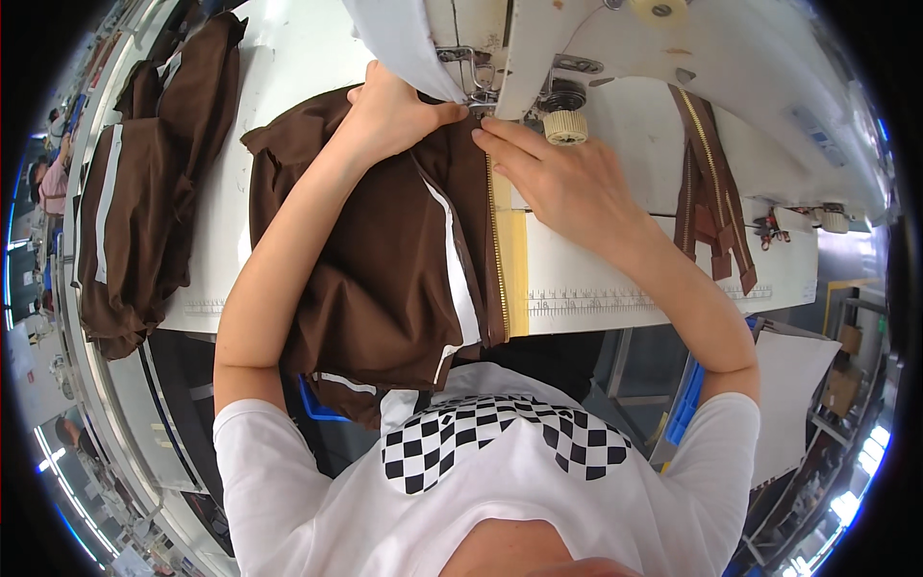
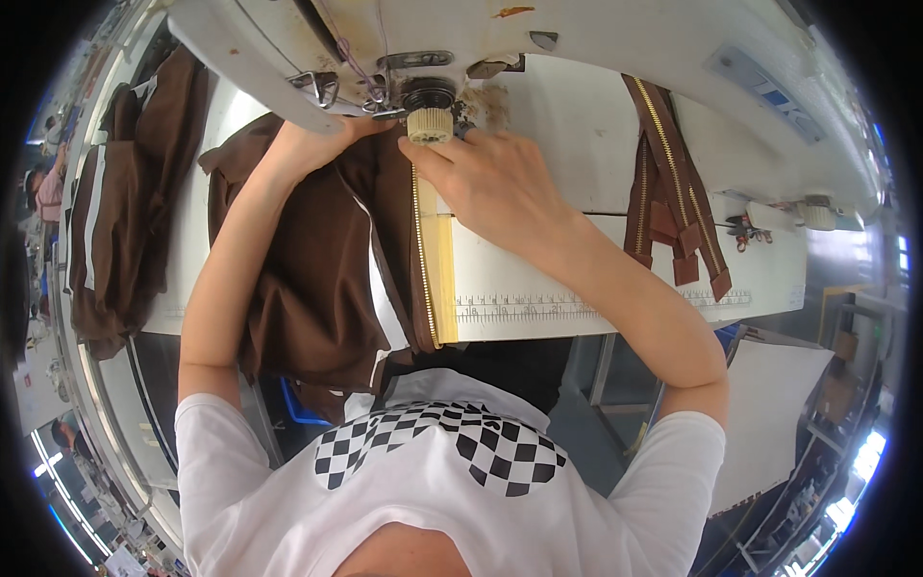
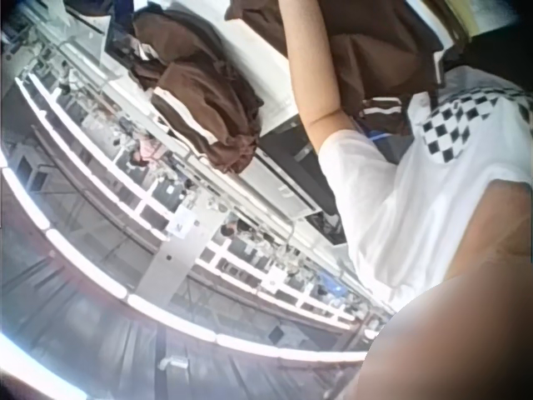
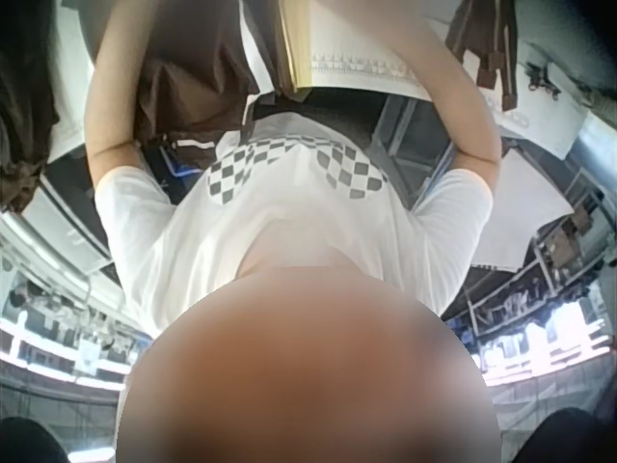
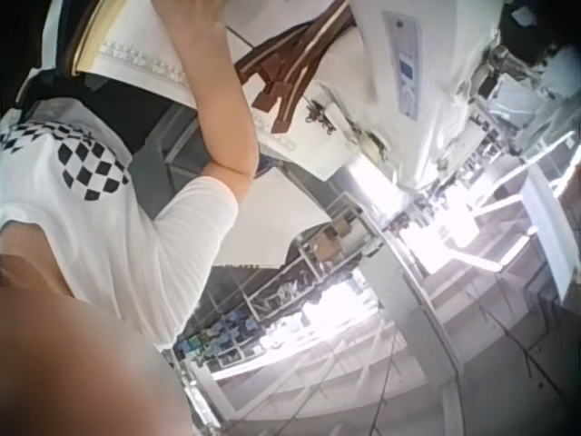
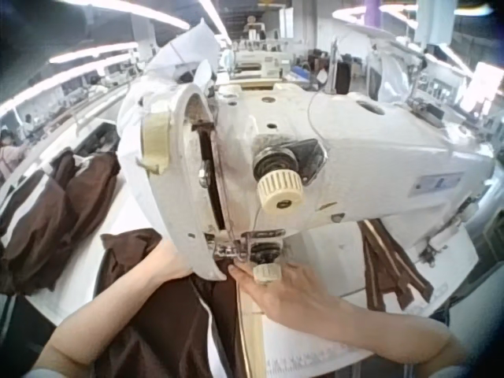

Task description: Sewing a zipper onto a piece of brown fabric using an industrial sewing machine.

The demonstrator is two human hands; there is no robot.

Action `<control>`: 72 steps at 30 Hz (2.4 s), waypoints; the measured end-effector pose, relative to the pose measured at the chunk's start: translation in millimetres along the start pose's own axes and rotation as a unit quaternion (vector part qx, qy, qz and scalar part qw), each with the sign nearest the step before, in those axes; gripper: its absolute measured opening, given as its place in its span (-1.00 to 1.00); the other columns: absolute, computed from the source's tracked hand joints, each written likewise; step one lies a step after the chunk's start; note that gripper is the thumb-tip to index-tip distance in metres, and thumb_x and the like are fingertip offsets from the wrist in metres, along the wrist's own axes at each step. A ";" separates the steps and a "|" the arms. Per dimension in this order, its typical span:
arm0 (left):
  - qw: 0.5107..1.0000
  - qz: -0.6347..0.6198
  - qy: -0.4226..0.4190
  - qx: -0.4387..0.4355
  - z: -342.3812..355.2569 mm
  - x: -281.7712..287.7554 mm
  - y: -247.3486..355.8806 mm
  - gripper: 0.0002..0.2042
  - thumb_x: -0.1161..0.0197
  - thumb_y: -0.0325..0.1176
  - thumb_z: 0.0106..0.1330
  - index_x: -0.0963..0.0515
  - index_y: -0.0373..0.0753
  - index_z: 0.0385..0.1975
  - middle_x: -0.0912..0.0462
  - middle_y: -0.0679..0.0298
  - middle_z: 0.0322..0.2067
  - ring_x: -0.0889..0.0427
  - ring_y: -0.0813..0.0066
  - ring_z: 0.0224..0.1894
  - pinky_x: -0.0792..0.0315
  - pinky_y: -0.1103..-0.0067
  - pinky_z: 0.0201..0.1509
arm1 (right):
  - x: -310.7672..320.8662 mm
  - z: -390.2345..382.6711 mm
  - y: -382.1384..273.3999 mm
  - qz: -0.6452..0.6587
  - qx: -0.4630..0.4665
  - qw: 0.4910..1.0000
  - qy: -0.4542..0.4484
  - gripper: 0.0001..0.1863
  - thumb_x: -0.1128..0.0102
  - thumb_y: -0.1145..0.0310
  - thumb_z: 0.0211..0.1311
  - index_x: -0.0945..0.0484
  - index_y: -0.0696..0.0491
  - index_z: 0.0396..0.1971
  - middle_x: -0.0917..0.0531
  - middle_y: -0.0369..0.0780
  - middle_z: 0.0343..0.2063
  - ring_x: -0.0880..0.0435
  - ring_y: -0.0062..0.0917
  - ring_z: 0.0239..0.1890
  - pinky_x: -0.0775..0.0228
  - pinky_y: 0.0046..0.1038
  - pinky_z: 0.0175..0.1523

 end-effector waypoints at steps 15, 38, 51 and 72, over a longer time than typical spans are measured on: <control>1.000 0.022 -0.004 -0.009 0.3 -5.6 -5.8 -0.65 -0.42 -0.25 0.04 -0.64 -0.18 -0.15 -0.57 0.24 -0.02 -0.51 0.22 0.08 -0.26 0.13 0.12 | 48.0 7.7 58.9 -0.068 -0.226 0.971 0.024 -0.78 -0.11 0.39 0.21 -0.57 0.19 -0.21 -0.64 -0.01 -0.17 -0.64 -0.14 -0.40 -0.51 -0.23 -0.28; 0.913 0.346 0.024 -0.217 -214.5 -62.1 90.3 -0.22 -0.40 -0.44 -0.25 -0.37 -0.33 0.17 -0.42 0.05 0.16 -0.42 0.11 0.19 -0.36 0.35 0.24 | 11.2 1.2 20.5 -0.191 0.031 0.972 0.135 -0.64 -0.20 0.50 -0.05 -0.67 -0.14 -0.19 -0.58 -0.35 -0.61 -0.54 -0.52 -0.63 -0.39 -0.46 -0.45; 0.953 0.206 0.046 -0.218 -215.4 -33.3 96.0 -0.53 -0.30 -0.62 -0.22 -0.56 -0.32 -0.15 -0.66 0.13 -0.10 -0.65 0.22 -0.02 -0.61 0.48 -0.12 | 14.2 3.2 21.4 -0.196 0.055 0.964 0.173 -0.59 -0.20 0.52 -0.14 -0.67 -0.16 -0.20 -0.56 -0.38 -0.69 -0.49 -0.55 -0.69 -0.29 -0.55 -0.50; 0.979 0.156 -0.004 -0.134 -114.9 106.3 118.1 -0.87 -0.29 -0.46 0.12 -0.64 -0.30 -0.34 -0.63 0.26 -0.45 -0.62 0.44 -0.38 -0.54 0.51 -0.21 | 47.9 -103.8 -100.2 0.081 0.158 0.981 0.079 -0.81 -0.25 0.46 0.02 -0.60 0.15 -0.32 -0.66 -0.15 -0.16 -0.66 -0.36 -0.07 -0.52 -0.40 0.01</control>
Point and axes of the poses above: each hand's wrist, its own z-axis towards the middle knuckle, its own x-axis out of the back of the hand, y = z × x, the point moved 7 cm from there along z, towards the middle knuckle
